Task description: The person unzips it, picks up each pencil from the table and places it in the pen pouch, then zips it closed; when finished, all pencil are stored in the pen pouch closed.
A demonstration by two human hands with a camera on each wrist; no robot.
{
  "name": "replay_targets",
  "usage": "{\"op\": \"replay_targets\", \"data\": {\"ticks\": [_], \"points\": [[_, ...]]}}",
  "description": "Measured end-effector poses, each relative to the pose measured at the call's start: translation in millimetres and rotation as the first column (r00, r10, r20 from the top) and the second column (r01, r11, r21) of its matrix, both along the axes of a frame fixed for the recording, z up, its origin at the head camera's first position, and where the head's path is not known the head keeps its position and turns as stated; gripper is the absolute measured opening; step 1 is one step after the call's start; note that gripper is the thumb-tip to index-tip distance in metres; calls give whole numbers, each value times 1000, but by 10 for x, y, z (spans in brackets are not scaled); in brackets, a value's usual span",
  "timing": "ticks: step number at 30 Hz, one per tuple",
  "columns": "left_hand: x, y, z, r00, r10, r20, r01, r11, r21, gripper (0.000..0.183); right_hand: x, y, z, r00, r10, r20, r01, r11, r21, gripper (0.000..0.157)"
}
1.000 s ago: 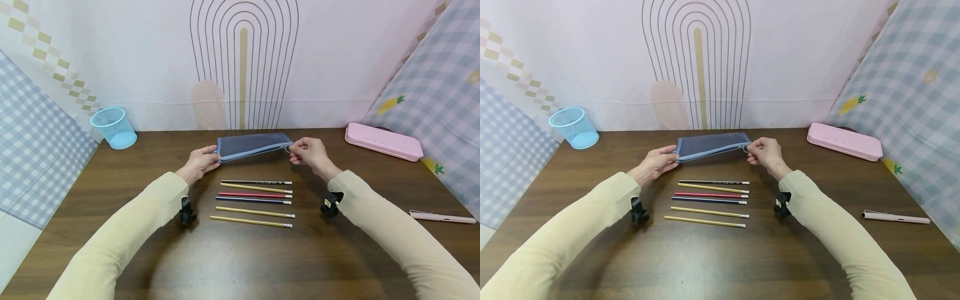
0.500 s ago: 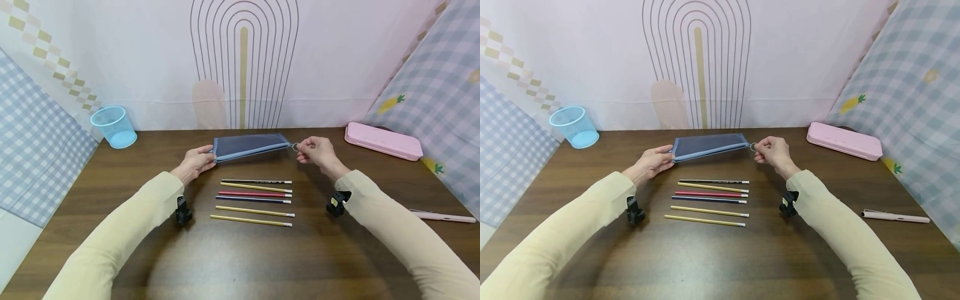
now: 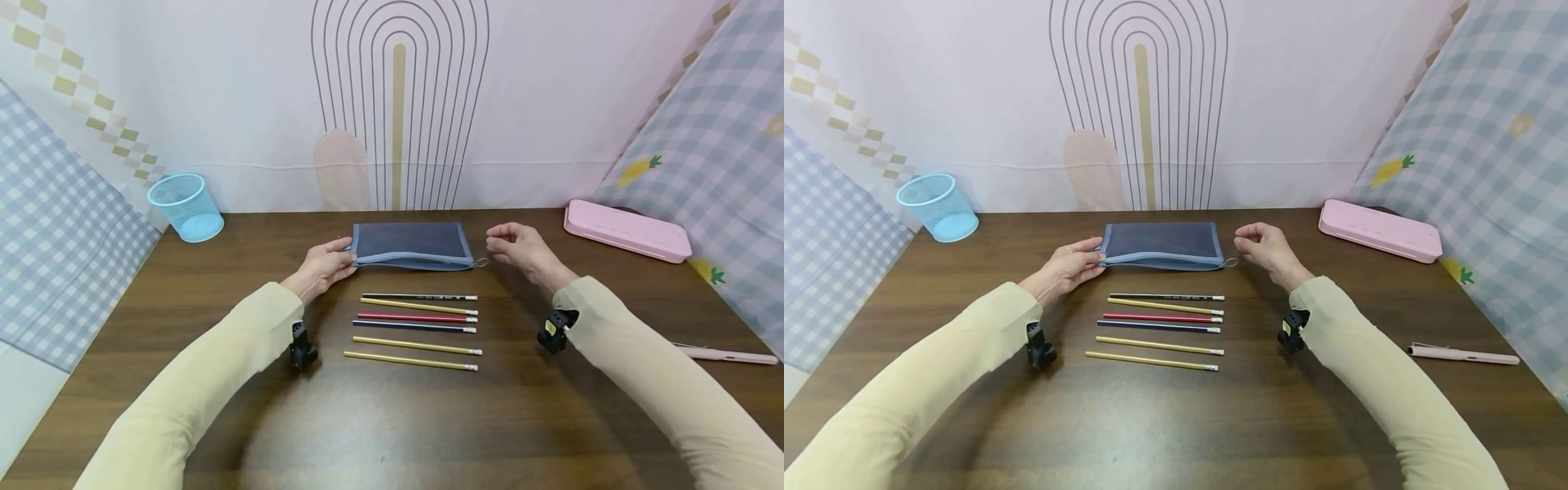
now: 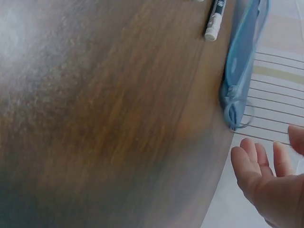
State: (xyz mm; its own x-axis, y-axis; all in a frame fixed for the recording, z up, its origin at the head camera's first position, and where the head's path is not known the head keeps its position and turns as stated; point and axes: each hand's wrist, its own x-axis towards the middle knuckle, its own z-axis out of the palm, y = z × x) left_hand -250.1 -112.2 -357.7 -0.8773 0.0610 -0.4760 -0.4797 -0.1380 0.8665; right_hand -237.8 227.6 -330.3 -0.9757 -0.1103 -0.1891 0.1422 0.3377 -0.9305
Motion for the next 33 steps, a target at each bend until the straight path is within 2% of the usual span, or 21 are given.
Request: {"op": "replay_targets", "data": {"ticks": [5,13,17,25,29,33], "points": [[12,14,-12,999,2,-53,-3,1000,-25,56,-45,-40,-39,1000,19,-9,-19,998,55,38],[46,56,-37,995,4,-104,-8,999,-41,58,-182,-132,-141,994,24,105,-33,996,86,41],[50,67,-44,994,3,-107,-9,999,-52,57,-221,-148,-164,992,-1,127,-8,998,66,41],[58,93,-50,995,-14,-97,10,999,-48,57,-203,-148,-147,985,-53,164,54,999,0,45],[31,94,-42,995,-14,-94,9,999,-53,57,-207,-143,-129,982,-65,175,78,995,-67,38],[19,83,-40,996,-19,-92,13,998,-61,57,-203,-155,-111,982,-68,177,84,993,-81,21]]}}
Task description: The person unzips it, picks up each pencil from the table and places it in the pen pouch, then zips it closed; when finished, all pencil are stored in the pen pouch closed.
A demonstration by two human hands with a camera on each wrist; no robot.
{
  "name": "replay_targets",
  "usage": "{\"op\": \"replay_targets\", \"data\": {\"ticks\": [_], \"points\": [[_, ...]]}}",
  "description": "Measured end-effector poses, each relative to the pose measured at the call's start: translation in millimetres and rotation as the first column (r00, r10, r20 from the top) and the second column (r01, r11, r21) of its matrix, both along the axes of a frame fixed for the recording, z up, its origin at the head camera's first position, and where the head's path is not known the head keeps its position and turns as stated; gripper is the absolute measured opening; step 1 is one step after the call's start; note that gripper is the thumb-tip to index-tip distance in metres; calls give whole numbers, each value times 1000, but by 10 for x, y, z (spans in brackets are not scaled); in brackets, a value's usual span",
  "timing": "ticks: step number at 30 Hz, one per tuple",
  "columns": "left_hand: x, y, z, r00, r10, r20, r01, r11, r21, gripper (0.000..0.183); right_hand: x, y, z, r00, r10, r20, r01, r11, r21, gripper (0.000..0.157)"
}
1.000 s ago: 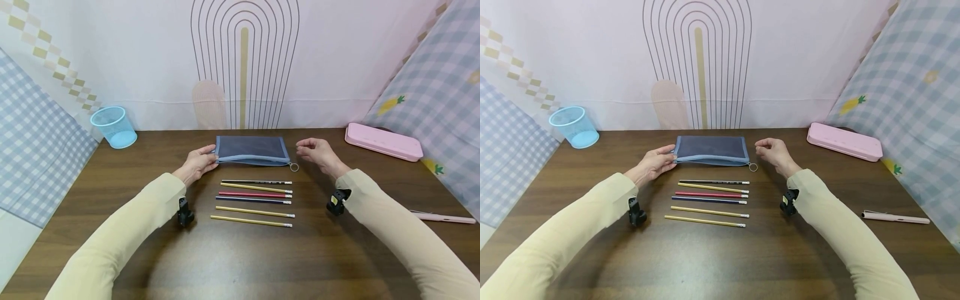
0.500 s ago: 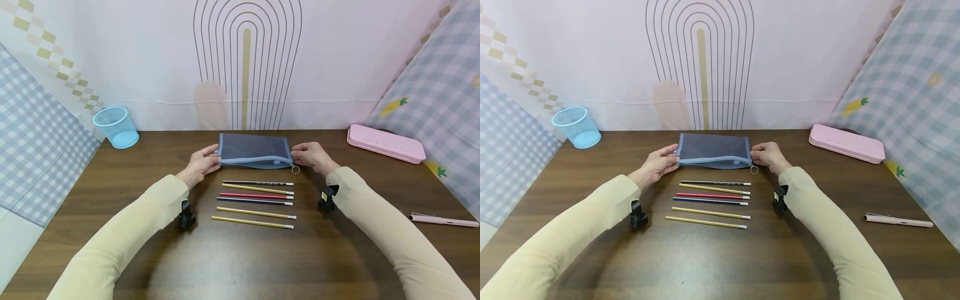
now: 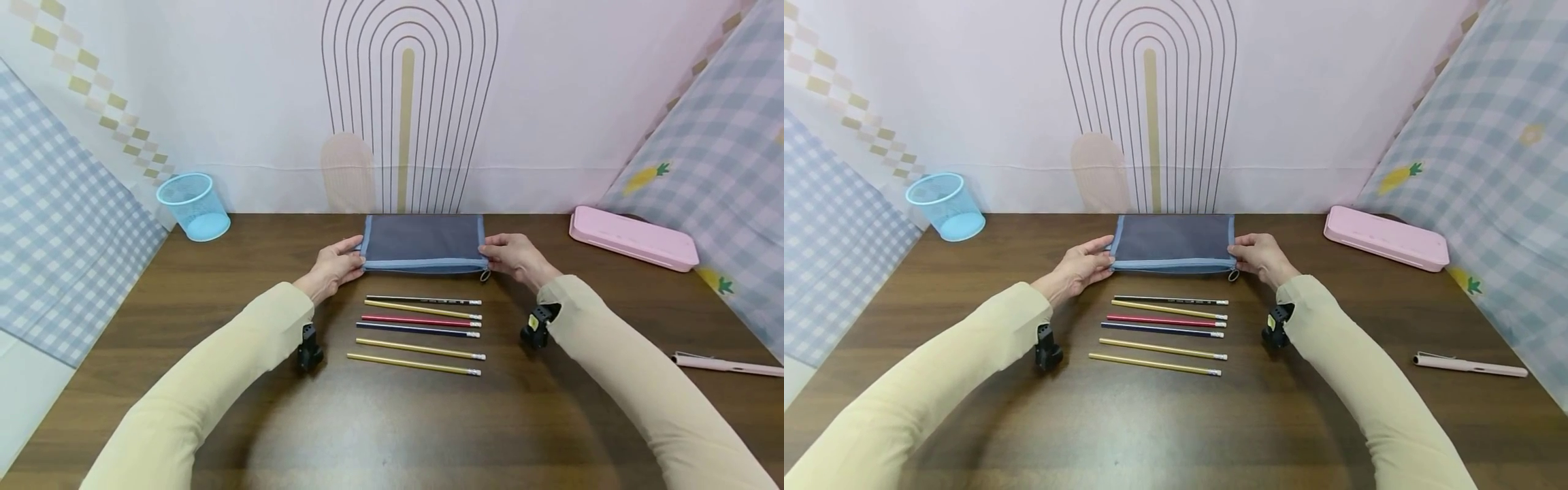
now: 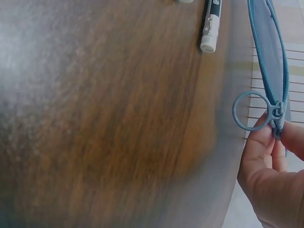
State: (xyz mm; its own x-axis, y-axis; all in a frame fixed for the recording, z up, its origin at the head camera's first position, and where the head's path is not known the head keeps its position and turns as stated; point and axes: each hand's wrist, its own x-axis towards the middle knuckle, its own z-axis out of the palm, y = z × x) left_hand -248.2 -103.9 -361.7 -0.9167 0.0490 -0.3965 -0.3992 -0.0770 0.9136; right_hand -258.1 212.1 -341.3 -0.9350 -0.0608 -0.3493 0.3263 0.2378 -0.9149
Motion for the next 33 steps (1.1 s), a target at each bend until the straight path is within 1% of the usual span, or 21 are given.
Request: {"op": "replay_targets", "data": {"ticks": [3,6,12,16,19,22,25,27,28,30,31,33], "points": [[-2,-2,0,1000,6,-6,-6,1000,-2,56,15,-1,-1,1000,-3,-4,3,1000,-22,13],[-7,1,-6,1000,17,-13,-17,1000,0,54,28,3,-9,1000,-5,-7,4,999,-53,10],[-30,18,-16,999,41,-20,-41,999,10,52,56,16,-20,1000,-25,3,25,994,-102,10],[-33,36,-14,998,64,-22,-63,998,16,50,77,12,-31,999,-50,23,52,990,-128,10],[-22,58,-11,996,84,-40,-83,996,21,49,87,4,-39,997,-71,40,76,986,-148,9],[-8,87,-9,991,118,-67,-117,993,15,47,90,-2,-45,994,-90,60,98,985,-143,9],[18,128,8,980,173,-101,-173,985,9,43,90,-10,-41,991,-111,80,122,982,-146,10],[42,170,24,972,204,-118,-202,979,23,40,89,-12,-40,988,-122,89,135,980,-149,9],[57,196,34,971,208,-120,-204,978,41,38,88,-13,-40,988,-127,93,140,978,-154,9],[88,259,55,978,180,-101,-172,981,85,36,87,-12,-41,985,-137,102,153,974,-168,8],[108,293,63,986,145,-82,-135,985,108,36,87,-17,-44,984,-140,110,159,970,-184,8],[146,371,76,998,53,-25,-49,987,156,36,89,-27,-53,981,-142,132,170,956,-238,8]]}}
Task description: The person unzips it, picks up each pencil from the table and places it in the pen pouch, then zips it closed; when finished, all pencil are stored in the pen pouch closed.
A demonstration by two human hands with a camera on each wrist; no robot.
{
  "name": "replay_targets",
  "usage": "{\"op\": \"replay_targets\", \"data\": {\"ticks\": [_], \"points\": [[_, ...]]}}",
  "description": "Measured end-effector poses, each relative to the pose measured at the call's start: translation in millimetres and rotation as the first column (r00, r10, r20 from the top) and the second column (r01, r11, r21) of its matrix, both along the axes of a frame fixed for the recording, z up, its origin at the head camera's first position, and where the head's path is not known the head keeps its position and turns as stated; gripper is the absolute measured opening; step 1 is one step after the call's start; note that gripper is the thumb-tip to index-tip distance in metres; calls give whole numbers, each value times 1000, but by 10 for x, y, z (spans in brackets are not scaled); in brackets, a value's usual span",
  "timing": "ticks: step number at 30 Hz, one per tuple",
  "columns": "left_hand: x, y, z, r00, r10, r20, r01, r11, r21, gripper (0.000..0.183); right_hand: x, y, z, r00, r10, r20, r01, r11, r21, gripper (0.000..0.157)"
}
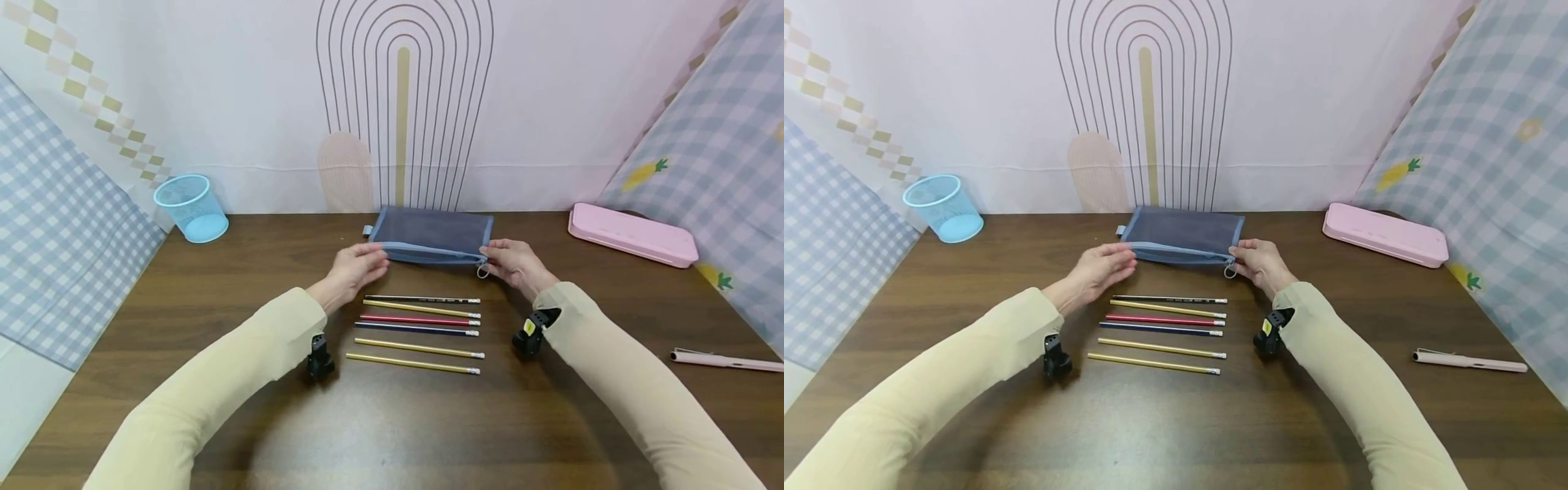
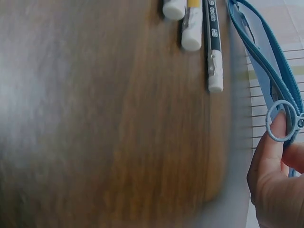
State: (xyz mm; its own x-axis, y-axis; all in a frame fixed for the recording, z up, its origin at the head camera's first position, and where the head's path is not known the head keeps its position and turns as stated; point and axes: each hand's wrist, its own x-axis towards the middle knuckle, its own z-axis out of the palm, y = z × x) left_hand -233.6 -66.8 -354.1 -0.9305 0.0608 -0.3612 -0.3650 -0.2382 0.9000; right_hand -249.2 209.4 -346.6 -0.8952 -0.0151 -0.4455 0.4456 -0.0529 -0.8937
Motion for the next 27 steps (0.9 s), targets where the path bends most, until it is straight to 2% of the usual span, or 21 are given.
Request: {"op": "replay_targets", "data": {"ticks": [2,4,7,9,10,11,16,21,24,27], "points": [[32,92,13,993,-106,58,104,994,39,37,5,-4,-1,1000,-1,16,2,998,-69,8],[47,190,16,977,-187,101,181,981,71,39,15,-10,2,1000,5,30,-1,992,-129,11],[43,321,8,965,-223,140,209,972,111,42,32,-30,13,999,16,42,-9,985,-170,37],[28,389,1,966,-211,148,193,973,128,45,41,-53,29,998,18,53,-8,983,-181,52],[18,419,-7,969,-198,145,179,975,133,45,44,-61,36,998,13,63,-1,982,-189,51],[8,446,-15,974,-179,140,161,978,136,41,47,-70,44,997,9,72,5,981,-196,47],[-13,526,-32,992,-86,95,73,988,134,30,49,-102,54,996,24,81,-6,974,-226,9],[-13,558,-51,999,-25,44,18,987,157,32,56,-105,38,995,48,90,-26,973,-231,7],[-11,565,-67,1000,-6,28,1,986,164,30,67,-101,25,995,50,89,-31,979,-201,9],[-10,570,-76,1000,11,16,-13,987,161,26,82,-105,8,998,34,51,-26,988,-149,12]]}}
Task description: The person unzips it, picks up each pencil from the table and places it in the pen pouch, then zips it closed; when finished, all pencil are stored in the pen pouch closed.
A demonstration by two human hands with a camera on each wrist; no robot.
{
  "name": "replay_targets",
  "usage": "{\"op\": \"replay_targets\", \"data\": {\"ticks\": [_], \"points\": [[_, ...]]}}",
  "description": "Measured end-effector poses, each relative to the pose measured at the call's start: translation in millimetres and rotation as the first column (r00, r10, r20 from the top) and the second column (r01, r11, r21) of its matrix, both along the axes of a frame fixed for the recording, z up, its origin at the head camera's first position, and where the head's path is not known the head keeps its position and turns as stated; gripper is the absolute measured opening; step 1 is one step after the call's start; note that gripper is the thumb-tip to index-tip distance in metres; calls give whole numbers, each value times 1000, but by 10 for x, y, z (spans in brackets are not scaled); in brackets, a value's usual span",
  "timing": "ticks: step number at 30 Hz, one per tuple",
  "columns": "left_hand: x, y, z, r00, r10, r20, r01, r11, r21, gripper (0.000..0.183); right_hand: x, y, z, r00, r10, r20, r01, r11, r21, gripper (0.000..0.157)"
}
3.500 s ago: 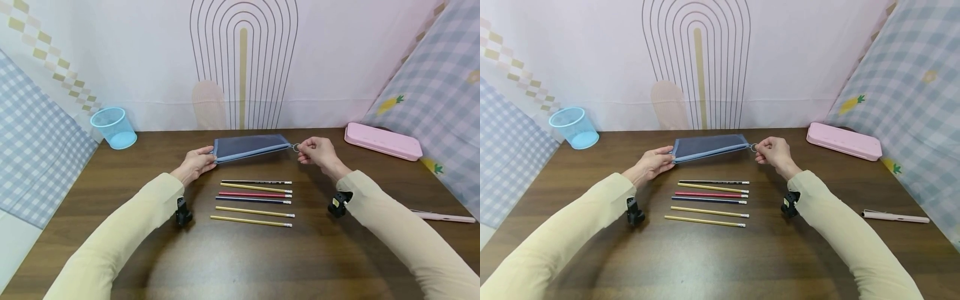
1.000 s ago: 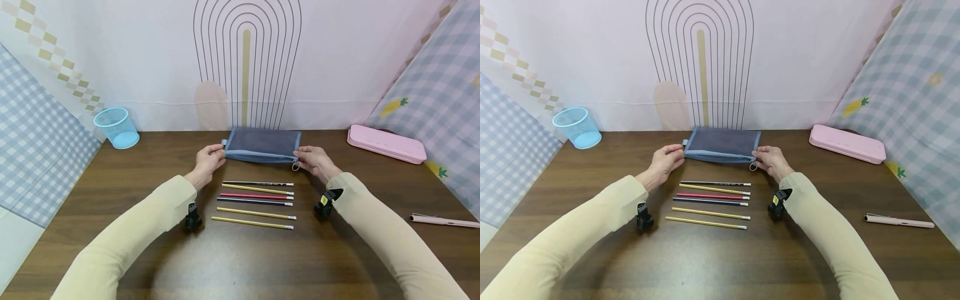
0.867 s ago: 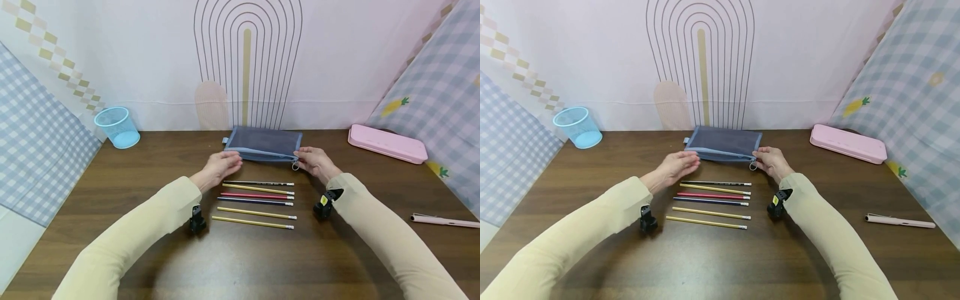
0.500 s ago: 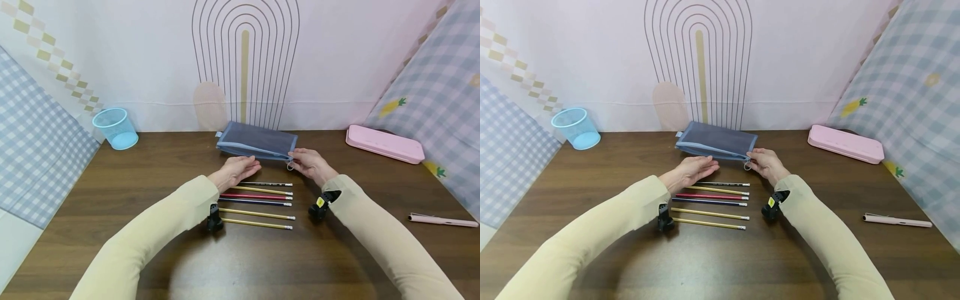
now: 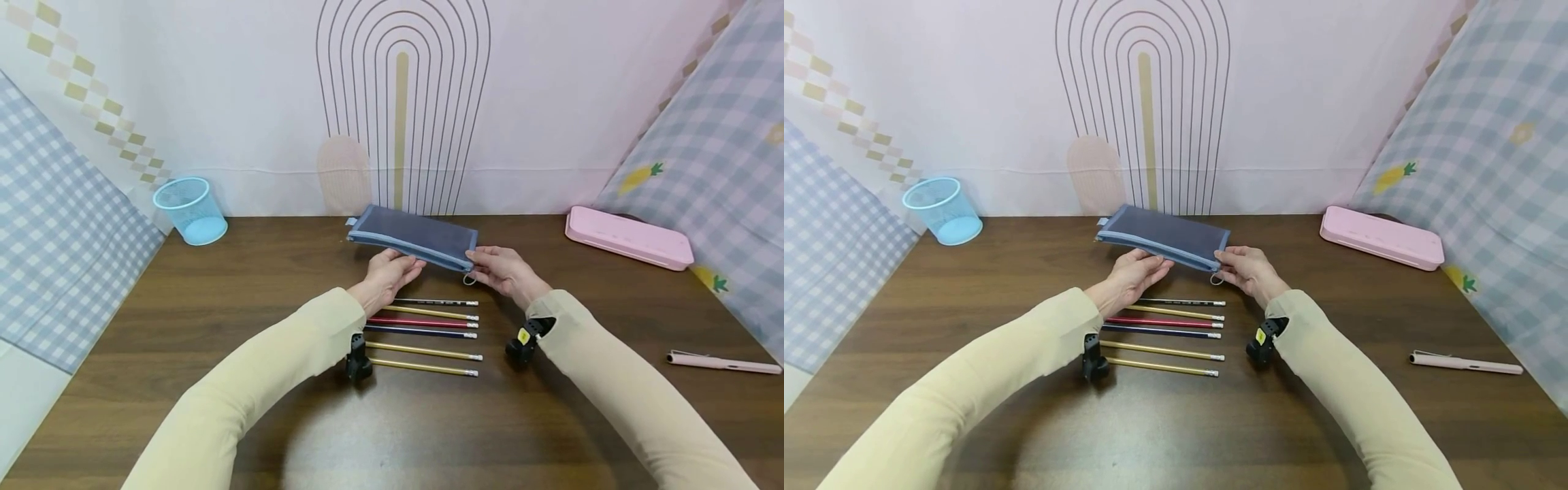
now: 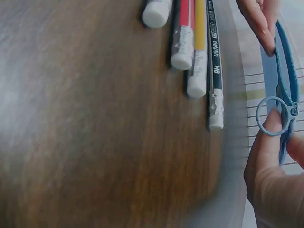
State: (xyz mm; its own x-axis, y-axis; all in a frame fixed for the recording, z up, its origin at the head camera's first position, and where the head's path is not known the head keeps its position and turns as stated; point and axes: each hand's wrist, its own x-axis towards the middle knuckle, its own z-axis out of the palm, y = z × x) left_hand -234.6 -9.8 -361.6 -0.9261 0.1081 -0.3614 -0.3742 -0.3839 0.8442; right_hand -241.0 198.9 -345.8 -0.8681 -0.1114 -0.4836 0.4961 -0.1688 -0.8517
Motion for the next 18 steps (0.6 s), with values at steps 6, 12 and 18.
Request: {"op": "replay_targets", "data": {"ticks": [6,12,18], "points": [[23,15,-2,1000,18,-10,-18,1000,-14,27,18,-38,-42,969,-29,-246,91,965,246,30],[38,50,12,1000,1,-25,-1,1000,-25,28,5,-169,24,858,190,-477,93,856,508,32],[54,94,34,999,-34,-36,32,998,-48,30,8,-326,91,765,395,-508,1,789,614,28]]}}
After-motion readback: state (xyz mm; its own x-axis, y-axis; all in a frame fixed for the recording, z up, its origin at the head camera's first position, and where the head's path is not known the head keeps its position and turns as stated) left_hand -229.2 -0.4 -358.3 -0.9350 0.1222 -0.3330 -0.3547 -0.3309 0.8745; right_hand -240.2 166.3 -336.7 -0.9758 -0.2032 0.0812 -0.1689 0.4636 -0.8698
